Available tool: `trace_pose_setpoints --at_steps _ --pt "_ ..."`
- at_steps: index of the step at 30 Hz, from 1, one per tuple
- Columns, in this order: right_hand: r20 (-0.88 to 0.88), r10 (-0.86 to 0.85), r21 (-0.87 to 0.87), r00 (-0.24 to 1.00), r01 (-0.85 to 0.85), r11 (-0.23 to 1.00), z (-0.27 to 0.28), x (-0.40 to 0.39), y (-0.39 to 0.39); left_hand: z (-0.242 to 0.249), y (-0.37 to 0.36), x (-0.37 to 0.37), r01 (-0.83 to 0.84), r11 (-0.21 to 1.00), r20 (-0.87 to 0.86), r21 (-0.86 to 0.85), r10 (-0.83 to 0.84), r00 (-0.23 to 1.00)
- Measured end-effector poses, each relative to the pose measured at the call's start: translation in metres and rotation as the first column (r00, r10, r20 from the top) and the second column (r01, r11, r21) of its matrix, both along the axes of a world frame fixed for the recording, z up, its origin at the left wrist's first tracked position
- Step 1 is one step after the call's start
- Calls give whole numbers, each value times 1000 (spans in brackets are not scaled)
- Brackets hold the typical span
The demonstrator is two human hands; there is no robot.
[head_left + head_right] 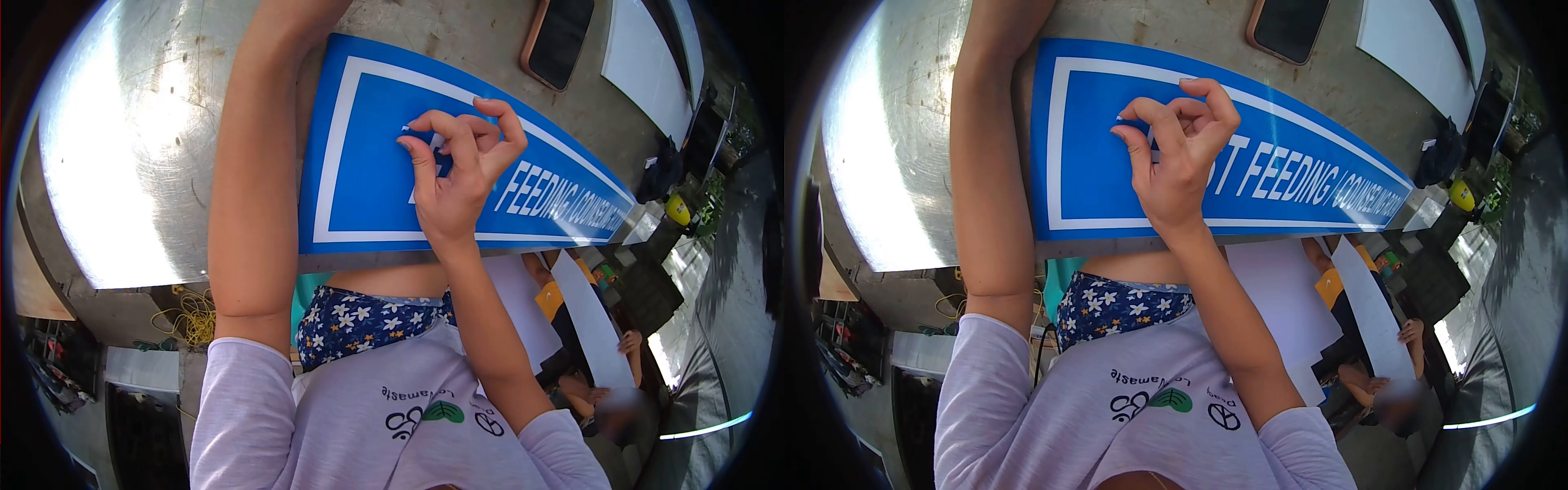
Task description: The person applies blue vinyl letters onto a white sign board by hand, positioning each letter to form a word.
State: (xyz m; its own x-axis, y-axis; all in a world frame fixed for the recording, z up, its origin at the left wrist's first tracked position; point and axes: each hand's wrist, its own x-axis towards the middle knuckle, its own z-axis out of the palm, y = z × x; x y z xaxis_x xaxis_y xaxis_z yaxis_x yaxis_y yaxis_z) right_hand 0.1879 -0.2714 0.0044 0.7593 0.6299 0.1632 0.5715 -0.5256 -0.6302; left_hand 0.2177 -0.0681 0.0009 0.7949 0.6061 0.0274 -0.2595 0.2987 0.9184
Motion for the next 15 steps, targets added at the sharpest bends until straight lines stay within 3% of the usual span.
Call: trace_pose_setpoints --at_steps 2,6,12,15 --pt "68 25 0 997 -25 1000 -2 -1 2 -3 5 0 76 997 91 -25 -74 993" --pt "98 32 -27 995 -30 999 -3 -3 6 2 4 0 63 992 20 -112 -61 998" --pt "92 45 -22 995 -43 999 -3 -2 5 1 4 1 49 999 -54 -24 -50 997" --pt "-28 86 -2 996 -86 996 -1 2 -2 -6 5 0 62 998 48 17 -63 997"
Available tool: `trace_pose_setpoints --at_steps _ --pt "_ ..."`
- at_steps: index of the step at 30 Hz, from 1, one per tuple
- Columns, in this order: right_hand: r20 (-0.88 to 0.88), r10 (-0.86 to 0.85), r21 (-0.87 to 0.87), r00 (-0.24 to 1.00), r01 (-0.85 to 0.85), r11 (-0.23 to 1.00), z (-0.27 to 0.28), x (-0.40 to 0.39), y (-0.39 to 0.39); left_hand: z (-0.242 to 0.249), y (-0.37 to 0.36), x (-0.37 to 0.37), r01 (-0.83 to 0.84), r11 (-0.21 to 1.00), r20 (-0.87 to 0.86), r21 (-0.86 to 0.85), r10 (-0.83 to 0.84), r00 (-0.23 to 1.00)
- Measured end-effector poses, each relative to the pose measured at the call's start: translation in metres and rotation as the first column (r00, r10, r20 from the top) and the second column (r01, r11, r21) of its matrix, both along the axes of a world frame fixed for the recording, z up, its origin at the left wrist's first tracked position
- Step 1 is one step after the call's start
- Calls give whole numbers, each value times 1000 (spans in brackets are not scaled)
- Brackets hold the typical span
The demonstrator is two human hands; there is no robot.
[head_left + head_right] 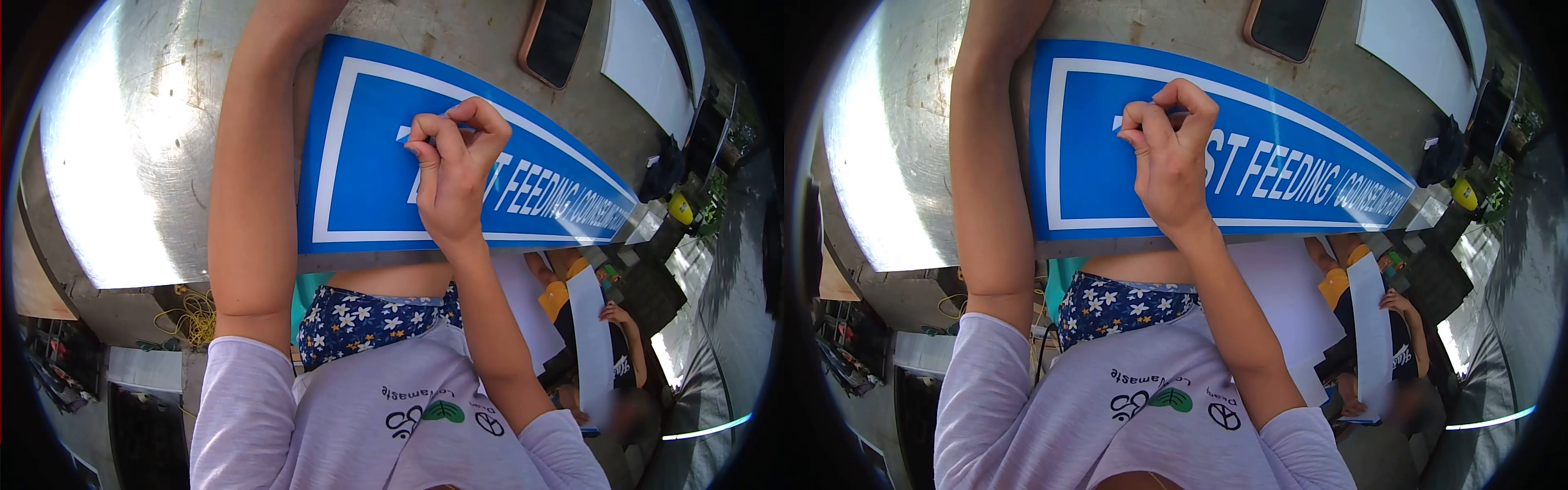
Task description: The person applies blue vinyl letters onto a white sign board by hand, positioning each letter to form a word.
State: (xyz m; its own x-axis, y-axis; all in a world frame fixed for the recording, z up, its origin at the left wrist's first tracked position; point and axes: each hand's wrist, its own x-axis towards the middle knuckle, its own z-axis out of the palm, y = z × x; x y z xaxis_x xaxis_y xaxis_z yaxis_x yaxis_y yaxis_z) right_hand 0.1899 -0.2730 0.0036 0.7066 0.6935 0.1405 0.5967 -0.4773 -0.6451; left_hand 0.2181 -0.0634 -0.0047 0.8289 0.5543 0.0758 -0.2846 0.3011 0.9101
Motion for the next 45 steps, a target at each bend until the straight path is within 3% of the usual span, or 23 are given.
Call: trace_pose_setpoints --at_steps 6,8,12,15,17,21,24,26,32,39,45 --pt "-146 12 117 989 5 993 5 8 -6 9 -1 2 -8 998 -103 -65 2 995" --pt "-304 -42 139 952 87 986 11 9 -4 11 -3 2 -32 999 -115 -41 27 993" --pt "-128 14 96 992 -2 995 4 9 -6 8 -2 0 -33 999 -128 -40 28 991" --pt "-74 11 93 997 -4 996 1 5 -4 4 -2 -2 3 1000 -3 15 -3 1000" --pt "-29 9 88 1000 -7 996 0 4 -4 12 -4 1 -48 999 -130 -16 45 990" --pt "-21 16 100 1000 -13 995 1 4 -5 12 -3 1 -42 999 -147 5 42 988" --pt "-128 11 128 992 6 992 4 7 -8 5 -1 3 -31 998 -139 -52 24 990" --pt "-242 58 144 969 -23 989 7 11 -11 -3 -1 4 -28 1000 -22 -6 28 999" --pt "-500 144 174 854 -64 983 14 20 -17 12 -3 2 -35 999 -145 -27 31 989" --pt "-511 161 118 844 -116 986 20 20 -15 12 -4 2 -35 998 -158 -45 28 987" --pt "-625 205 150 753 -142 978 22 25 -17 9 -2 0 -6 1000 -109 15 8 994"
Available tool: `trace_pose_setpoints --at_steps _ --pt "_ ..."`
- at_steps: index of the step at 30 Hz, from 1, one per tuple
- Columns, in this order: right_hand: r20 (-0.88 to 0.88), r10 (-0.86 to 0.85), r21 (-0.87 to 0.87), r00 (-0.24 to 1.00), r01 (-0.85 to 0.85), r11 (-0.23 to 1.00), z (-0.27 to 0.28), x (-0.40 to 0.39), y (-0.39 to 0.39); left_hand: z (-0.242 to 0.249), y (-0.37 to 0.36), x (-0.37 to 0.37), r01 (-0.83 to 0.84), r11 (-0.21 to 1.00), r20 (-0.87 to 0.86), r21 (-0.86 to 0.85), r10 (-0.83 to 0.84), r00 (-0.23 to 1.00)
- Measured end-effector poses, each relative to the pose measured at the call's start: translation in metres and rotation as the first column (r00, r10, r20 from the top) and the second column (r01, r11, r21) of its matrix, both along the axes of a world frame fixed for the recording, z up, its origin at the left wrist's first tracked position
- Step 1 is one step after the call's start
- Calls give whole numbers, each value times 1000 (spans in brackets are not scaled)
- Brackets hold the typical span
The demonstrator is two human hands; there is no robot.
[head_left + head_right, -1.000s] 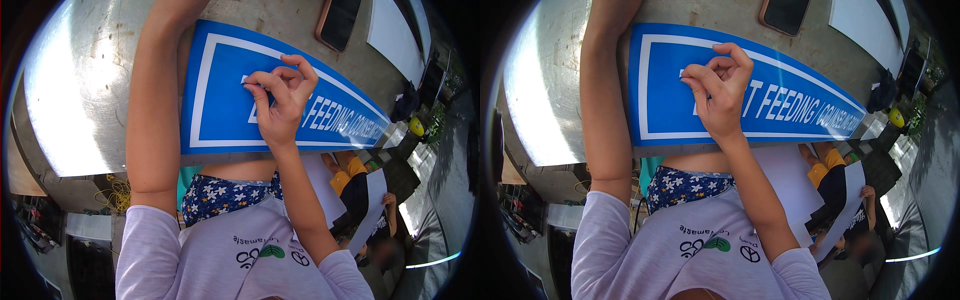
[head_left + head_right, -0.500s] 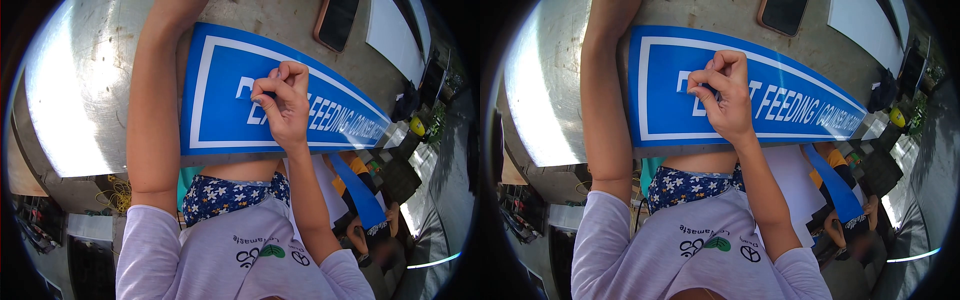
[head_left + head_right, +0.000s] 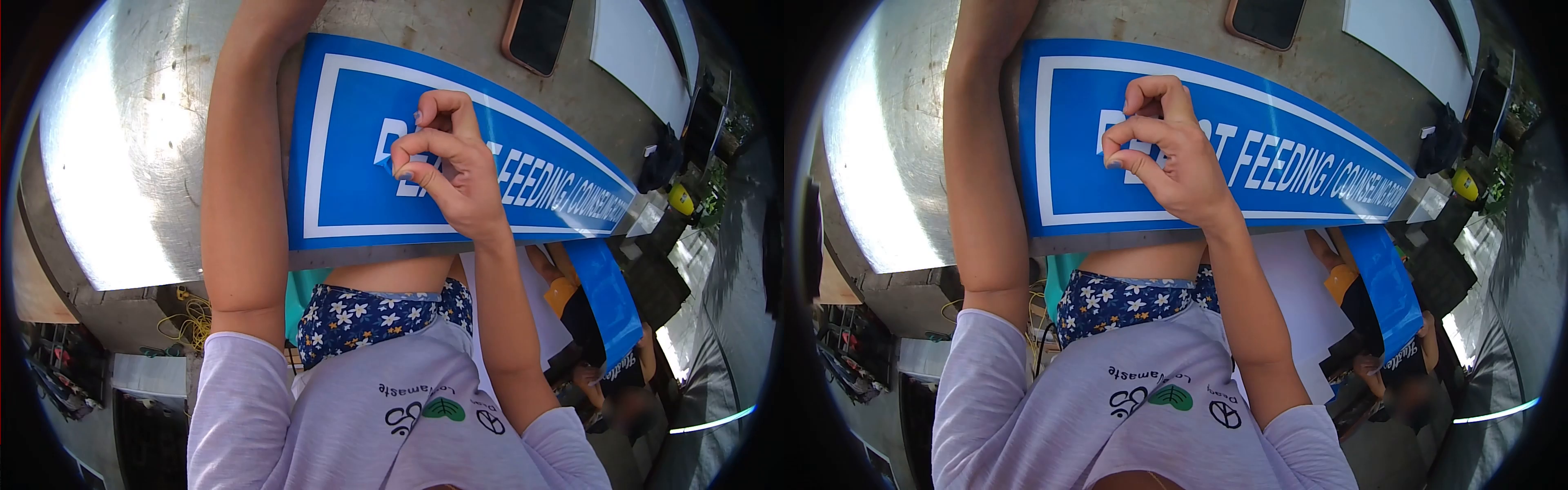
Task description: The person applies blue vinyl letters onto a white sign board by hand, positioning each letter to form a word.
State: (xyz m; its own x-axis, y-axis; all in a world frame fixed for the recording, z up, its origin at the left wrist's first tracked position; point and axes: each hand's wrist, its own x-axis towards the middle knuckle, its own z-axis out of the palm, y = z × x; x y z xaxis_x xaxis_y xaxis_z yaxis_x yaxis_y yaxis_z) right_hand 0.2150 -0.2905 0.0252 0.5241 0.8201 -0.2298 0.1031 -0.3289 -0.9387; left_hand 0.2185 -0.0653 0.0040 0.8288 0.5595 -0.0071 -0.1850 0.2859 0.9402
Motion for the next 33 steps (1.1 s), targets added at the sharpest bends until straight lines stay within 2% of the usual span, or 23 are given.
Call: trace_pose_setpoints --at_steps 5,9,11,14,18,20,24,29,33 --pt "-83 41 -1 996 -42 999 2 4 -1 0 1 1 -12 997 -30 -78 10 1000" --pt "-123 95 46 988 -90 995 1 9 -4 -1 1 0 -14 1000 -61 -18 13 998" --pt "-155 77 55 985 -69 996 1 9 -4 -4 1 -3 17 1000 57 -17 -16 998" --pt "-221 19 60 975 -6 998 1 7 -4 -7 0 1 -33 999 3 -20 33 999" --pt "-254 -7 72 967 26 997 -1 6 -4 -1 1 0 -18 996 -41 -84 15 999" --pt "-247 30 82 968 -10 997 -1 7 -5 -1 0 -4 4 1000 -17 -5 -4 1000" --pt "-250 75 89 965 -54 995 1 11 -5 -8 2 -3 19 999 84 -25 -17 996" --pt "-345 78 108 935 -43 993 2 14 -8 3 0 0 -21 999 -59 -48 18 998" --pt "-359 91 142 929 -42 989 -1 16 -10 0 2 0 0 998 -31 -62 -2 1000"
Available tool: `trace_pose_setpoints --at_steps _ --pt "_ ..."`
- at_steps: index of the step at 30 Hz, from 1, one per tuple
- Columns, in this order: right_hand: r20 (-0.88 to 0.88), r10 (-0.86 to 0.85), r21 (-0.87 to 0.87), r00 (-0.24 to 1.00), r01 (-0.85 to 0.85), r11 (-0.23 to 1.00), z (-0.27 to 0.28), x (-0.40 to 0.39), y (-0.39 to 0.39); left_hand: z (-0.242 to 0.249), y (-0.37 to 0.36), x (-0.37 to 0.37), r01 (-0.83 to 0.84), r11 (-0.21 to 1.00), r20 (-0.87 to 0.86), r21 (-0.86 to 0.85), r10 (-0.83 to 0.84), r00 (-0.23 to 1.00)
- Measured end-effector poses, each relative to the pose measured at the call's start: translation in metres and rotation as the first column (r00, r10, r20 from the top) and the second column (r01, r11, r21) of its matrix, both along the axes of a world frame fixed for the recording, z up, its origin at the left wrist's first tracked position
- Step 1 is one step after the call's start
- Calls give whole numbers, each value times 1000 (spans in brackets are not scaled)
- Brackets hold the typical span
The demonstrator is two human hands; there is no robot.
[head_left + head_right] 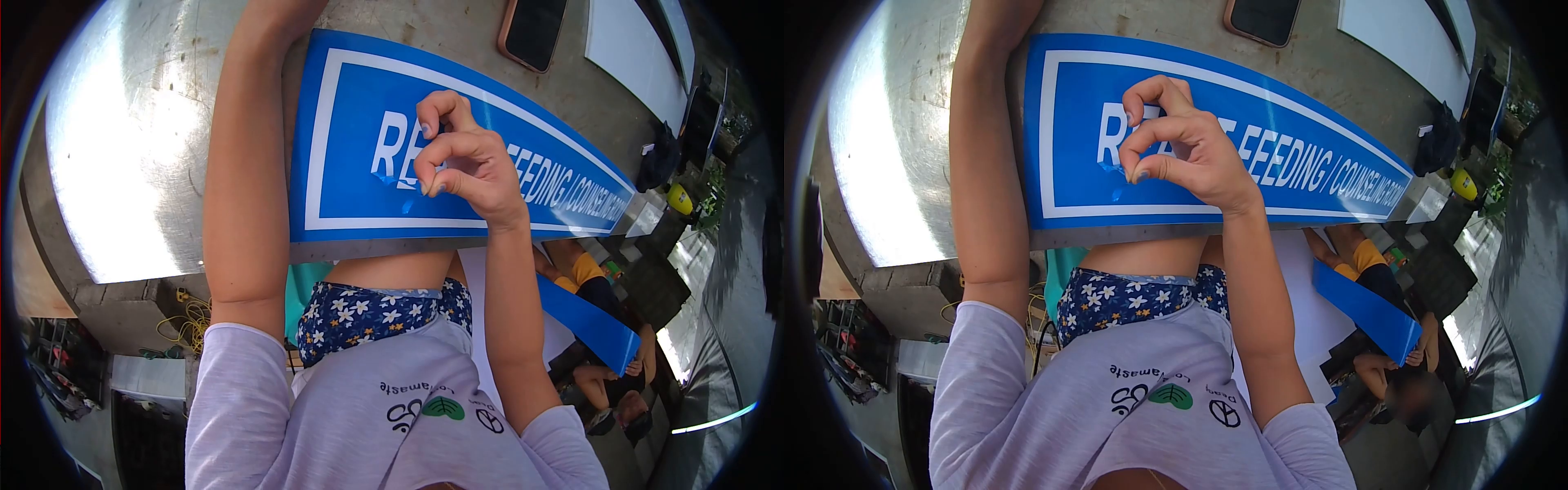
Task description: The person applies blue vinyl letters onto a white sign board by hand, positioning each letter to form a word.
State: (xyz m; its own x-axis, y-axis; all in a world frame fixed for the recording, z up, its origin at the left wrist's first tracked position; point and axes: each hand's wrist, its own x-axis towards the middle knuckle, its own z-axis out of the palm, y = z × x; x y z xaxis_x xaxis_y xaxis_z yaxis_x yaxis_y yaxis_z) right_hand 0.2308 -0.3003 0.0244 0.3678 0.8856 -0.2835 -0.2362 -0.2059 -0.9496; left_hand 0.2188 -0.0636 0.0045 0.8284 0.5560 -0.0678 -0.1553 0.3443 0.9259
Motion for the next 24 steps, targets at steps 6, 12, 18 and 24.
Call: trace_pose_setpoints --at_steps 6,12,18,24 --pt "-56 -31 18 998 32 999 0 -1 -1 -1 -1 0 -29 1000 -26 -6 29 999" --pt "-75 -58 5 995 59 998 2 -2 -1 1 -2 0 -17 1000 -14 -4 17 1000" --pt "-287 -234 126 929 278 952 -3 -1 -4 3 -2 -2 -28 1000 -33 -6 27 999" --pt "-199 -337 71 920 357 931 11 -1 13 -4 4 -1 23 997 38 -69 -20 999"
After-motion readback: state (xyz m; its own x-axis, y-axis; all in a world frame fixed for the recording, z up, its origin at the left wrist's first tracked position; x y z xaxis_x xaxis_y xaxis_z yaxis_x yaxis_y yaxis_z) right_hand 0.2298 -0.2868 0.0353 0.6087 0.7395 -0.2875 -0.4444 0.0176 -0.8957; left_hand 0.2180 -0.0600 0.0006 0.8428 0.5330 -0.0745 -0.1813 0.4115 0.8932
